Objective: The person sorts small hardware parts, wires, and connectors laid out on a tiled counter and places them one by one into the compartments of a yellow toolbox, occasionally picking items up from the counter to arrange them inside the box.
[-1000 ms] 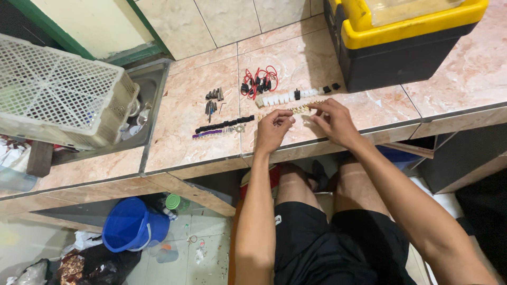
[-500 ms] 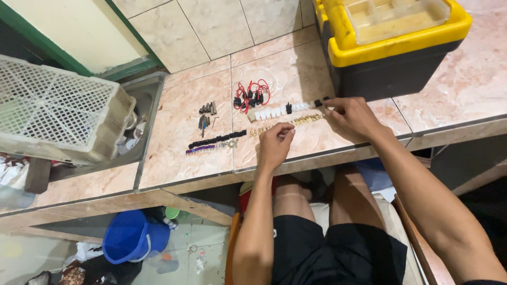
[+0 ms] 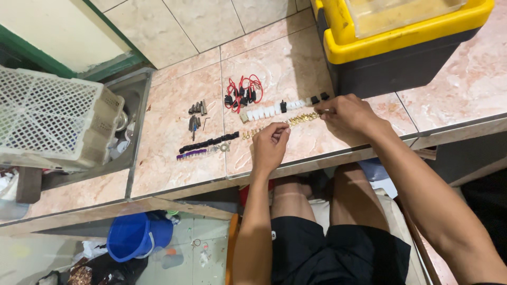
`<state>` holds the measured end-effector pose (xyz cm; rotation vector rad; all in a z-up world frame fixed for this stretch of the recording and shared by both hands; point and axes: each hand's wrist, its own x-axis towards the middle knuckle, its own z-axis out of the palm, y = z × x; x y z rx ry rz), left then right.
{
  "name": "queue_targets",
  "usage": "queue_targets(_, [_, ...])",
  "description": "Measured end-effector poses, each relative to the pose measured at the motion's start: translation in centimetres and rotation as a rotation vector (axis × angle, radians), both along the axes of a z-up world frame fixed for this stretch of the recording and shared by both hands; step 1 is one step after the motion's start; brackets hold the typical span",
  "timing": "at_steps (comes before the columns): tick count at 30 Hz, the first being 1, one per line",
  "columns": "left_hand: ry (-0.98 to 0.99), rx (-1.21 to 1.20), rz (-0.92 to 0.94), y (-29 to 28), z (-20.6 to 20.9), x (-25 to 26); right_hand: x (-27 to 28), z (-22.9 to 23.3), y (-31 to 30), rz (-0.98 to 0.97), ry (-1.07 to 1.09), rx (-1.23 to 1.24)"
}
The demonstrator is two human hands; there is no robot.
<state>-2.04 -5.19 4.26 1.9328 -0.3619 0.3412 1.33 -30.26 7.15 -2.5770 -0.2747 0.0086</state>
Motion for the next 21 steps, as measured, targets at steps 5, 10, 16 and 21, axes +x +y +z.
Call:
queue_targets(5, [0.032,-0.014,-0.019,0.5,0.5,-0.1,-0.1,0.5,0.2,-0.006,0.045,0.018])
queue_targets(10, [0.019,-0.011,-0.019,1.1,0.8,-0.4,-0.3,1.2,0.4,-0.019,0.032,0.013])
queue_targets(16, [0.013,-0.005,-0.041,1.3,0.7,-0.3,-1.5,1.2,0.4,-0.090,-0.040,0.121])
queue_targets(21, [0.017,-0.006,-0.023,1.2,1.0,-0.4,-2.4,0.6,0.3,-0.119,-0.160,0.207])
